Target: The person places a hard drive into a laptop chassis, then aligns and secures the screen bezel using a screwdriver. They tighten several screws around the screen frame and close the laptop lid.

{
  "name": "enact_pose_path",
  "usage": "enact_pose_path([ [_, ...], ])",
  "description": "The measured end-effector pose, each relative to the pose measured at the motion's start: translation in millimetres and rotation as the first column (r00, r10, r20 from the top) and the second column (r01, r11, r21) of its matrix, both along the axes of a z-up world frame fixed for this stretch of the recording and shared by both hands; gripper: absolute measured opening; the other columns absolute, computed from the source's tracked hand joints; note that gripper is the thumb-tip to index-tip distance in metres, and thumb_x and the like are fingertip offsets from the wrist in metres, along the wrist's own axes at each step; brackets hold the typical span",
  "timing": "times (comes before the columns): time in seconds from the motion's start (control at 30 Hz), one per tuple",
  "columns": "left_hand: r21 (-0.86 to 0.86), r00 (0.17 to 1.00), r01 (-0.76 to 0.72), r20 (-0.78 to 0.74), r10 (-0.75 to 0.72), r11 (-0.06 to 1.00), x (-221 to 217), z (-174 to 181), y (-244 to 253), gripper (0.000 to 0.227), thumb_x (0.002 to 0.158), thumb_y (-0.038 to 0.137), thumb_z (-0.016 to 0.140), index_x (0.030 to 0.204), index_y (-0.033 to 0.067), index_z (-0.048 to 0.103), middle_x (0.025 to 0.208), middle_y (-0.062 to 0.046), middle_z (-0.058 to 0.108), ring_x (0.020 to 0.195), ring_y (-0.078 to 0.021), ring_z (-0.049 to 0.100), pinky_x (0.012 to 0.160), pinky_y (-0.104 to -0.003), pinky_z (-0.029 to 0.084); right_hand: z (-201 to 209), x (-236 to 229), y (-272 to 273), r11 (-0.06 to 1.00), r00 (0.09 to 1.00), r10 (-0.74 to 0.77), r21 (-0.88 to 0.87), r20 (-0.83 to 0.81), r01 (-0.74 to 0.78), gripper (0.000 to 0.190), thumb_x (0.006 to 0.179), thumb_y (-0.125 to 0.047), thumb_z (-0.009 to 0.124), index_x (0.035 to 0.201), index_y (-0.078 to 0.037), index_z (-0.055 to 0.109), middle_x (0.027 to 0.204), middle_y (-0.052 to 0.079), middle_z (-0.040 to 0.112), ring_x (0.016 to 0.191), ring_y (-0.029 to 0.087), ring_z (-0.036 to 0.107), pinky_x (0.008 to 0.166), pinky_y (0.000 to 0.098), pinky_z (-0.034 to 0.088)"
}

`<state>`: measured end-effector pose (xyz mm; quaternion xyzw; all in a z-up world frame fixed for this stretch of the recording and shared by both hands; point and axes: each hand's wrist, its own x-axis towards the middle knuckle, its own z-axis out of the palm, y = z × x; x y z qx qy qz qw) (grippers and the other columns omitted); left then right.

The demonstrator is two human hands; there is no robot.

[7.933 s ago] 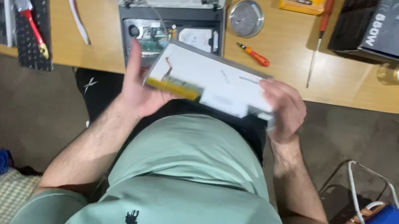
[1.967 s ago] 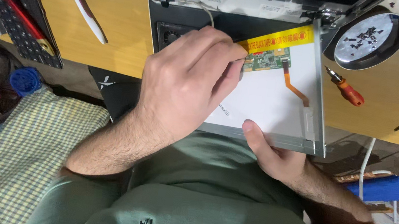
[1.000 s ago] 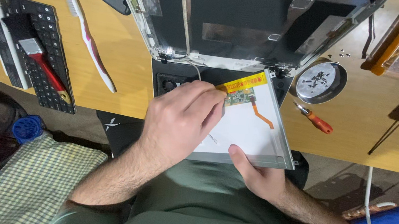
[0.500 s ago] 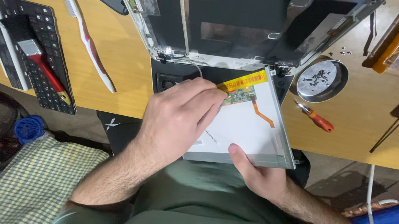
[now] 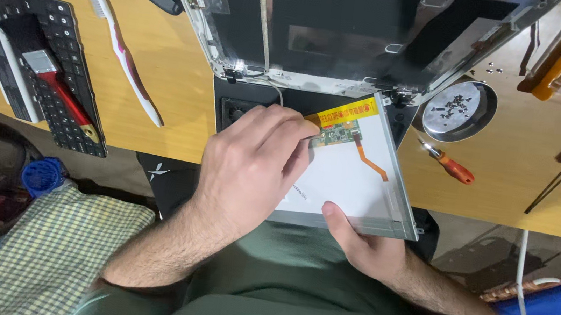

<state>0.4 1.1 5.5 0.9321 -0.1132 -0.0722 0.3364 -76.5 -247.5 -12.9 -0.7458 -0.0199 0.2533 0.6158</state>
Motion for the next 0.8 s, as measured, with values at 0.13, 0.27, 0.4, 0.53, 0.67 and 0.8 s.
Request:
enact_pose_path([
  [0.13, -0.035, 1.000, 0.008, 0.016, -0.007, 0.999, 1.0, -2.2, -0.2, 0.017, 0.108, -0.005, 0.084, 0.118, 0.0084, 0.081, 0.119, -0.008, 0.082, 0.098, -0.0279, 0.078, 0.082, -0.042, 0.064, -1.4, -1.6, -2.0, 1.000, 1.000, 0.002, 0.011, -0.004, -0.002, 0.073, 0.115, -0.021, 0.081, 0.176, 0.003, 0.049, 0.175, 0.018, 0.066, 0.167, 0.034, 0.067, 0.147, 0.0461, 0.055],
  [0.27, -0.074, 1.000, 0.025, -0.001, -0.025, 0.997, 1.1, -2.5, 0.9, 0.016, 0.111, -0.006, 0.081, 0.120, 0.0067, 0.081, 0.120, -0.009, 0.080, 0.101, -0.0285, 0.079, 0.086, -0.042, 0.065, -1.1, -1.0, -2.9, 0.999, 1.000, -0.007, -0.049, 0.019, 0.007, 0.072, 0.112, -0.019, 0.084, 0.173, 0.004, 0.053, 0.172, 0.018, 0.068, 0.164, 0.034, 0.069, 0.146, 0.0465, 0.054],
  [0.4, -0.078, 0.998, 0.025, -0.051, -0.029, 0.997, 2.4, -3.6, 2.9, 0.011, 0.114, 0.001, 0.080, 0.123, 0.0076, 0.082, 0.124, -0.007, 0.081, 0.104, -0.0253, 0.081, 0.081, -0.041, 0.066, -5.0, -5.9, -4.3, 0.998, 1.000, -0.017, -0.062, -0.002, 0.017, 0.073, 0.113, -0.024, 0.082, 0.174, 0.003, 0.052, 0.173, 0.018, 0.067, 0.164, 0.033, 0.068, 0.144, 0.0459, 0.056],
  [0.53, -0.212, 0.990, -0.019, -0.140, -0.011, 0.977, 5.2, -10.7, 9.9, 0.017, 0.117, 0.005, 0.077, 0.133, 0.0023, 0.084, 0.128, -0.011, 0.083, 0.105, -0.0274, 0.084, 0.086, -0.044, 0.070, -12.1, -13.9, -8.3, 0.997, 0.996, -0.077, -0.036, -0.049, 0.075, 0.069, 0.113, -0.023, 0.084, 0.172, 0.001, 0.054, 0.172, 0.015, 0.067, 0.163, 0.032, 0.067, 0.145, 0.0458, 0.054],
  [0.67, -0.269, 0.958, -0.109, -0.285, 0.029, 0.957, 6.4, -14.8, 11.1, 0.024, 0.121, 0.008, 0.072, 0.144, 0.0096, 0.080, 0.129, -0.006, 0.084, 0.088, -0.0209, 0.084, 0.084, -0.037, 0.067, -18.0, -19.5, -10.6, 0.985, 0.975, -0.171, -0.039, -0.139, 0.167, 0.069, 0.112, -0.017, 0.085, 0.172, -0.003, 0.054, 0.170, 0.010, 0.065, 0.160, 0.024, 0.063, 0.147, 0.0453, 0.047],
  [0.8, -0.241, 0.942, -0.117, -0.335, 0.030, 0.963, 7.0, -21.1, 11.3, 0.025, 0.122, 0.012, 0.070, 0.145, 0.0140, 0.079, 0.129, -0.001, 0.086, 0.098, -0.0227, 0.083, 0.090, -0.041, 0.067, -14.1, -10.0, -4.0, 0.976, 0.965, -0.199, 0.058, -0.169, 0.212, 0.083, 0.113, -0.017, 0.083, 0.183, -0.007, 0.038, 0.177, 0.012, 0.057, 0.167, 0.029, 0.058, 0.149, 0.0480, 0.046],
])
